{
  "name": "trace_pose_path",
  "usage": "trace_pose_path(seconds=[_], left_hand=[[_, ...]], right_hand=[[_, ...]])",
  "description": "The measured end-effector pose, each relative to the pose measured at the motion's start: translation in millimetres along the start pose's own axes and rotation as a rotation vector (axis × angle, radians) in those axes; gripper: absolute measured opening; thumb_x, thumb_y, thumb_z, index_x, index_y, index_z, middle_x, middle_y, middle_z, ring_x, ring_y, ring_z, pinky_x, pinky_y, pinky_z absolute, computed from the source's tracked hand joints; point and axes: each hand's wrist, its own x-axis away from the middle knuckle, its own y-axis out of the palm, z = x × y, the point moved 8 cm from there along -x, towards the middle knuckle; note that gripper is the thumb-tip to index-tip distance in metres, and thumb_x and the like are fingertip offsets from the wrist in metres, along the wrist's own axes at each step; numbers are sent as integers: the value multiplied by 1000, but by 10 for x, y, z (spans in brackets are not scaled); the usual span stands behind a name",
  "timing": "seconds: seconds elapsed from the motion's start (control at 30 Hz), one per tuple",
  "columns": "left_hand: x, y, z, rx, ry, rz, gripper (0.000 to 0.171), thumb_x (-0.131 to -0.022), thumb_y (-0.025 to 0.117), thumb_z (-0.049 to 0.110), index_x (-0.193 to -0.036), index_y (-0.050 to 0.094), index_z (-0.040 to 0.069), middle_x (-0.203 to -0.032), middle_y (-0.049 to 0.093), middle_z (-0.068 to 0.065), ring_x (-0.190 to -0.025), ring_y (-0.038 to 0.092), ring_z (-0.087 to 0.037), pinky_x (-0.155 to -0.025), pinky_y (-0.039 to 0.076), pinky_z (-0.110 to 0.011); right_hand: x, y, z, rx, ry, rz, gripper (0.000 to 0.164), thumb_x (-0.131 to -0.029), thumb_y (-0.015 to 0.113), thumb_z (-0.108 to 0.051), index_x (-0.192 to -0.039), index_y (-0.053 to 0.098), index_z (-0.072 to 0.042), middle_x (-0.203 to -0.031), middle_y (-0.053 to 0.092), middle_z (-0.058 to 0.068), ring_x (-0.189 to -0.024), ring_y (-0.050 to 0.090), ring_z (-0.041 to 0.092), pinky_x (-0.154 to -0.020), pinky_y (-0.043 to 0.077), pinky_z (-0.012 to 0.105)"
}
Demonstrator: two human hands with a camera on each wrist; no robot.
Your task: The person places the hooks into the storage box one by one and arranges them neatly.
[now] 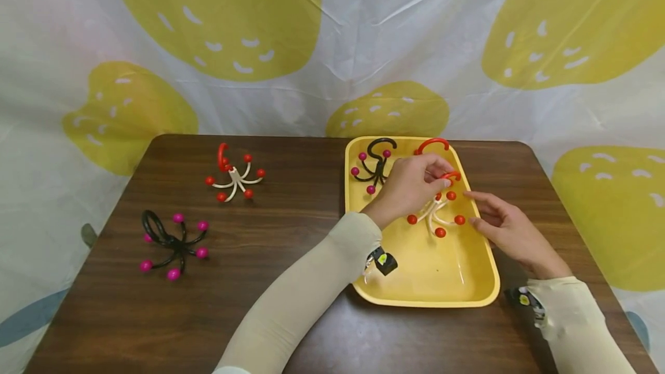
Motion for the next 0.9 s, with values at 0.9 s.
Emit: trace_pose_path(seconds=[0.9], left_hand=[[42,53,-29,-83,-44,-76,18,-99,77,25,-117,76,24,-106,74,14,-89,67,5,-78,50,-10]], right_hand=[[-15,3,21,23,12,-13,61,-107,63,-17,-162,38,-8,-149,55,33,-102,72,2,-76,65,32]])
